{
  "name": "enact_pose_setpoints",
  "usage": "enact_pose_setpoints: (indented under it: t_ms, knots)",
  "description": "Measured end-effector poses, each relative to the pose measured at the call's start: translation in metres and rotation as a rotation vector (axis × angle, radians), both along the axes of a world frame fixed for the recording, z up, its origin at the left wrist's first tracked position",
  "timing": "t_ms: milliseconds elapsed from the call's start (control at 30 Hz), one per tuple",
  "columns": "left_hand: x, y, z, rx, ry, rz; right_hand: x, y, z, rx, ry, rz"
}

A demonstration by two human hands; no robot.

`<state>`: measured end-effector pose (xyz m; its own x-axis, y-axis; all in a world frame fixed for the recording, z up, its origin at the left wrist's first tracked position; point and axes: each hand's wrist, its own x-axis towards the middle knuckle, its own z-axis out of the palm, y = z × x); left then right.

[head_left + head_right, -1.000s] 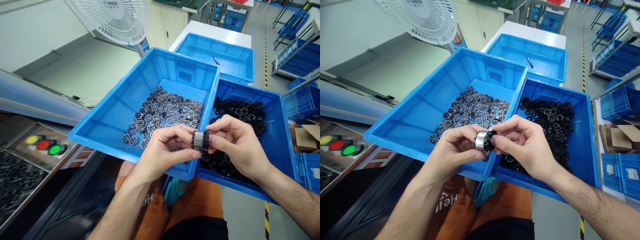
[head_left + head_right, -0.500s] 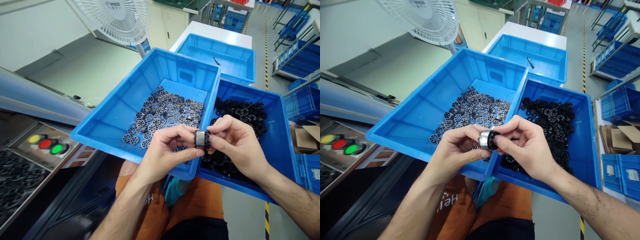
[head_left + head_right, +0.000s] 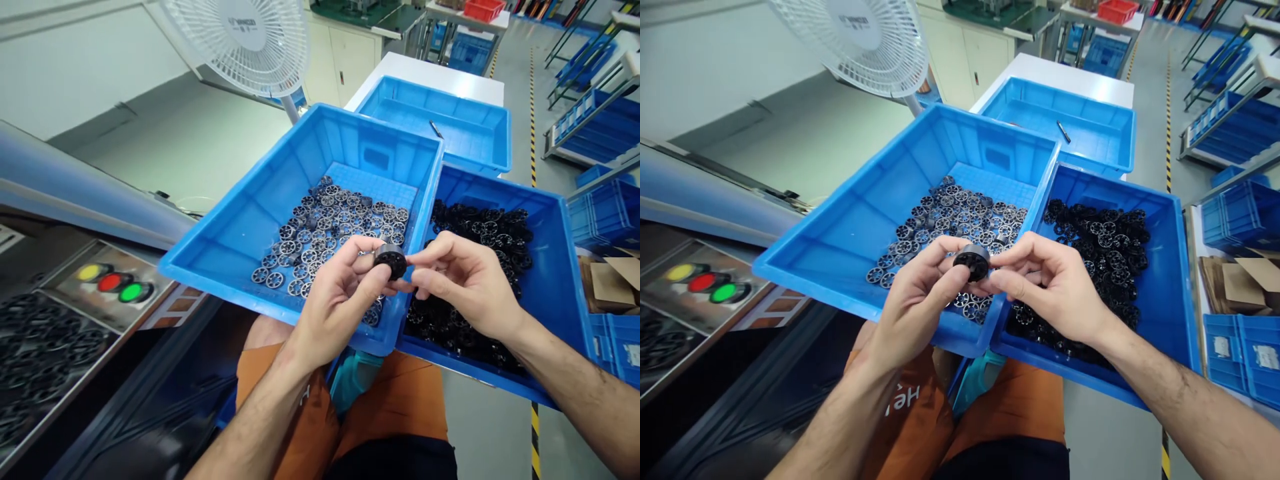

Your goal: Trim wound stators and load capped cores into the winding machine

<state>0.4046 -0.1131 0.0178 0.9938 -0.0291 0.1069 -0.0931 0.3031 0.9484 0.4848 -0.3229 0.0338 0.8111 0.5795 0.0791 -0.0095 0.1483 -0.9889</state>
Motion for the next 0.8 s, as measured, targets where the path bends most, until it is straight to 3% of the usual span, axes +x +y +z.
enact_pose_setpoints:
  t_ms: [133, 300, 600, 800]
  knots:
    - [0.001, 0.002, -0.003, -0.008, -0.033, 0.01, 0.013, -0.006, -0.004, 0.003, -0.1, -0.095]
    - [-0.002, 0.002, -0.004, 0.039, -0.141, 0.077, 0.004, -0.009, -0.002, -0.018, -0.288, 0.015]
    - [-0.012, 0.002, -0.01, 0.223, -0.364, 0.247, -0.01, -0.008, 0.015, -0.131, -0.687, -0.013]
    - [-0.011, 0.006, -0.013, 0.259, -0.522, 0.255, -0.015, 0.0, 0.011, -0.102, -0.755, 0.004]
